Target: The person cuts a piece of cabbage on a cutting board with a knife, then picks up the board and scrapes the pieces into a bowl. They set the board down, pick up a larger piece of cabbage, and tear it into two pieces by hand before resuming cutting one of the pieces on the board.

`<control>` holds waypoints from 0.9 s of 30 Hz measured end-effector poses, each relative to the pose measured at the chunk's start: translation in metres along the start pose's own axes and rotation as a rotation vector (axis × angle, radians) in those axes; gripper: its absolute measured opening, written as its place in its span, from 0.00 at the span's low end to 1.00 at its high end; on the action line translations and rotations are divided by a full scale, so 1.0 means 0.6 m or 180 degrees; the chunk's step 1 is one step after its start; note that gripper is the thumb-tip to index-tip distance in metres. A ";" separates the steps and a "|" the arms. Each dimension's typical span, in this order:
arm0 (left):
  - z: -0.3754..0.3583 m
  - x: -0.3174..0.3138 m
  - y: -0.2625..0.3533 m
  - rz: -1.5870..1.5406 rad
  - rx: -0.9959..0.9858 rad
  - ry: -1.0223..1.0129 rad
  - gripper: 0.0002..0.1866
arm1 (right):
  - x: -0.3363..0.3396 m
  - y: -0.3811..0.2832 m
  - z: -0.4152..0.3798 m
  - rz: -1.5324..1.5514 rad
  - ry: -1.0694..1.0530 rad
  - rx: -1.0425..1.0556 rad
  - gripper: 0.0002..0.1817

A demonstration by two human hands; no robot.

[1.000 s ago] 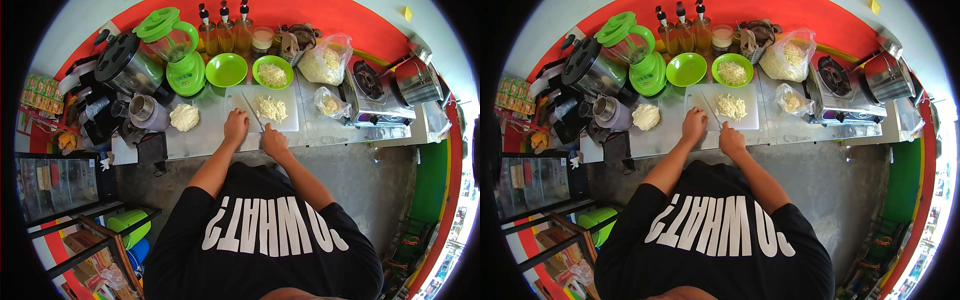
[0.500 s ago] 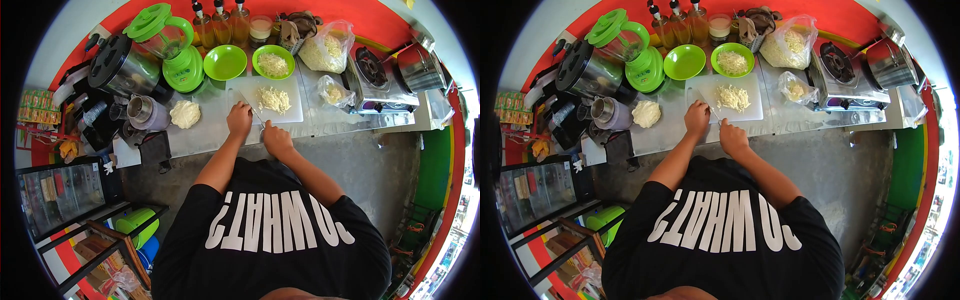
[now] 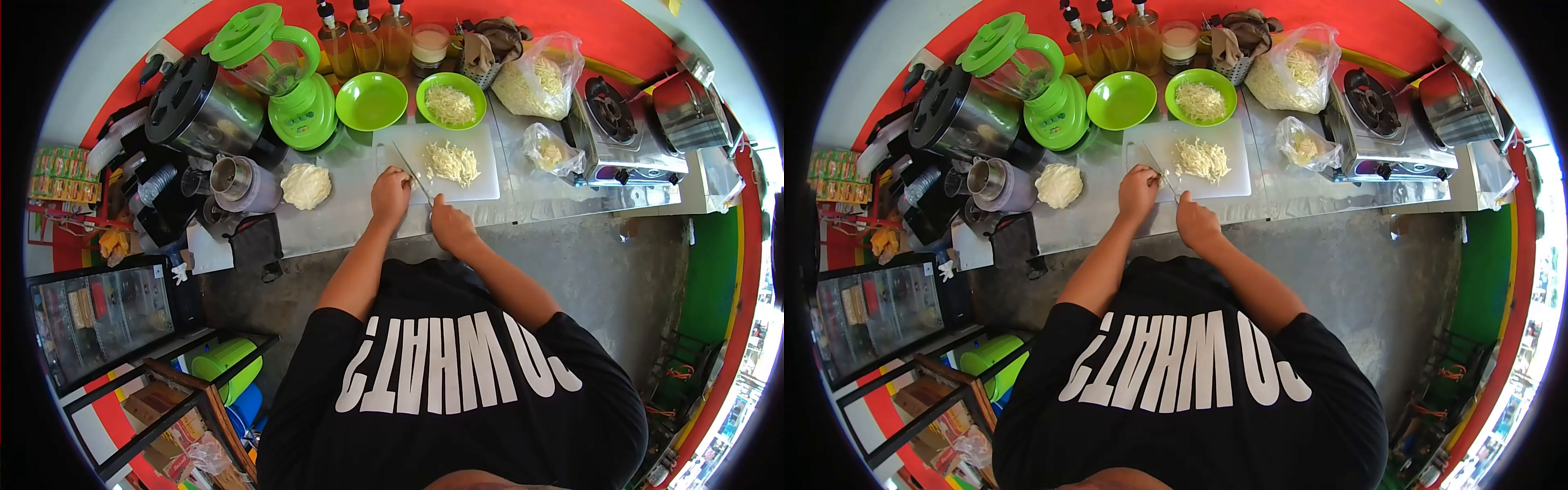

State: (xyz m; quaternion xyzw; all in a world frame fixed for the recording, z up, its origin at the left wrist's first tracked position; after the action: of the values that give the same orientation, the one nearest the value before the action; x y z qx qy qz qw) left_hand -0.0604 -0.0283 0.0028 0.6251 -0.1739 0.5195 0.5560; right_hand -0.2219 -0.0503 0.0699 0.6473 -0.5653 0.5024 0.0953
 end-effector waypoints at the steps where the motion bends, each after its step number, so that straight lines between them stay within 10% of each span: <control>1: -0.002 -0.001 -0.002 -0.0158 0.0070 0.0004 0.03 | -0.015 0.007 0.002 -0.0009 0.0065 0.0001 0.12; 27: 0.013 0.005 -0.002 -0.0128 -0.0068 -0.0064 0.03 | -0.044 0.001 0.011 0.0176 0.0194 -0.0159 0.11</control>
State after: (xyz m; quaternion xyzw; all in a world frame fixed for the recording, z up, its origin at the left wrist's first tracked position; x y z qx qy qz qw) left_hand -0.0550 -0.0338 0.0059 0.6276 -0.1724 0.5001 0.5712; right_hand -0.2152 -0.0382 0.0467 0.6132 -0.5923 0.5100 0.1146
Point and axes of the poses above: each hand's wrist, its own z-axis towards the middle knuckle, its own x-axis out of the back of the hand, y = z × x, the point moved 1 cm from there along z, towards the middle knuckle, and after that the axes turned 13 degrees about z, right-handed, at the moved point
